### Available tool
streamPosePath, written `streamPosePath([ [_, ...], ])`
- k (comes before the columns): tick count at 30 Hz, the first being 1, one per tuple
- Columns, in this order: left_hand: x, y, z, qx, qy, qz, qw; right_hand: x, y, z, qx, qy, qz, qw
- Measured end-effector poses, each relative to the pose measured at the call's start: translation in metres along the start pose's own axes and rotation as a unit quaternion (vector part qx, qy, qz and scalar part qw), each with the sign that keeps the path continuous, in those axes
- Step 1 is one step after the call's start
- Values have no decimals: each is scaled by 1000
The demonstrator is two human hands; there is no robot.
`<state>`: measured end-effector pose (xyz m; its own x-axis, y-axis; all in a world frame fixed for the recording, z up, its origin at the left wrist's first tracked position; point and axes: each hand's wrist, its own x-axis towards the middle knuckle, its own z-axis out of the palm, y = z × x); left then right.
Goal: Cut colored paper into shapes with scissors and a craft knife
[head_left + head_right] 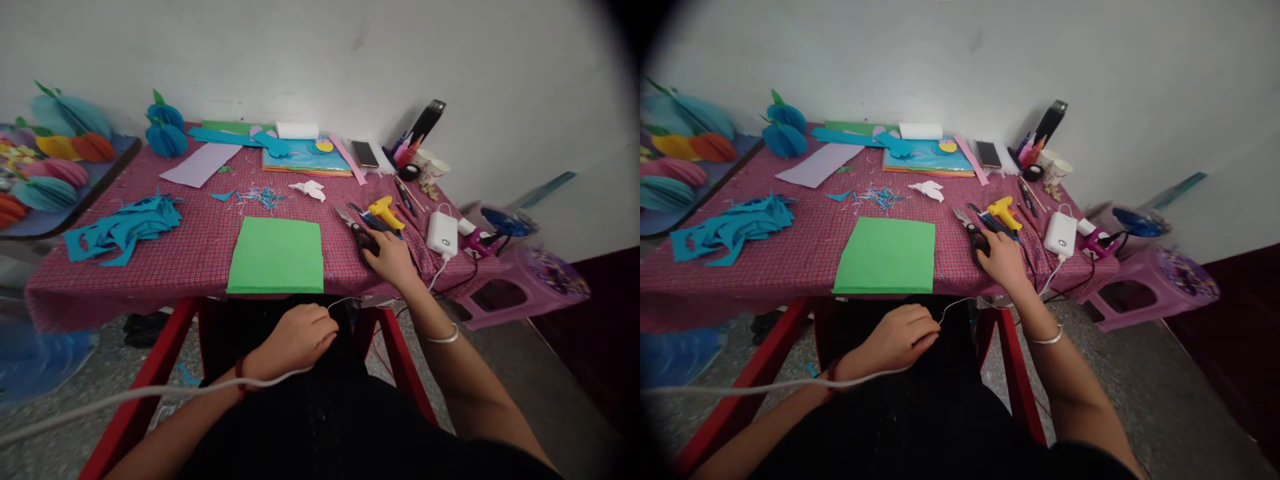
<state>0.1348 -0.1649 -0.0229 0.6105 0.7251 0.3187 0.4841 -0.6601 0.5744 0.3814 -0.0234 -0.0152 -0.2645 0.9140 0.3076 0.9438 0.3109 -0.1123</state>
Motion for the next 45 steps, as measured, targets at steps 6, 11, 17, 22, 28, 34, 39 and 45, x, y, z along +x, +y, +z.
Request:
streamPosePath([
  [6, -3, -22, -10, 184, 152, -79, 968, 2, 1, 11, 9, 31, 5, 999],
  [11, -7, -40, -15, 196, 224, -106, 949, 0, 2, 16, 55, 45, 12, 997],
  [17, 6, -40, -53, 8, 340, -145, 929, -3, -9, -2, 205, 81, -28, 975],
  [22, 25, -22, -97, -243, 391, -196, 866, 6, -33, -19, 480, 37, -57, 875],
  [28, 38, -17, -123, -511, 363, -208, 751, 34, -64, -21, 648, -55, -39, 758],
  [34, 38, -22, -134, -561, 273, -212, 753, 45, -93, -13, 731, -153, -17, 665],
  [39, 32, -26, -148, -517, 176, -229, 806, 52, -95, -26, 744, -76, -2, 664],
  [45, 23, -34, -159, -280, 234, -211, 907, 51, -84, -59, 660, 57, -59, 747],
])
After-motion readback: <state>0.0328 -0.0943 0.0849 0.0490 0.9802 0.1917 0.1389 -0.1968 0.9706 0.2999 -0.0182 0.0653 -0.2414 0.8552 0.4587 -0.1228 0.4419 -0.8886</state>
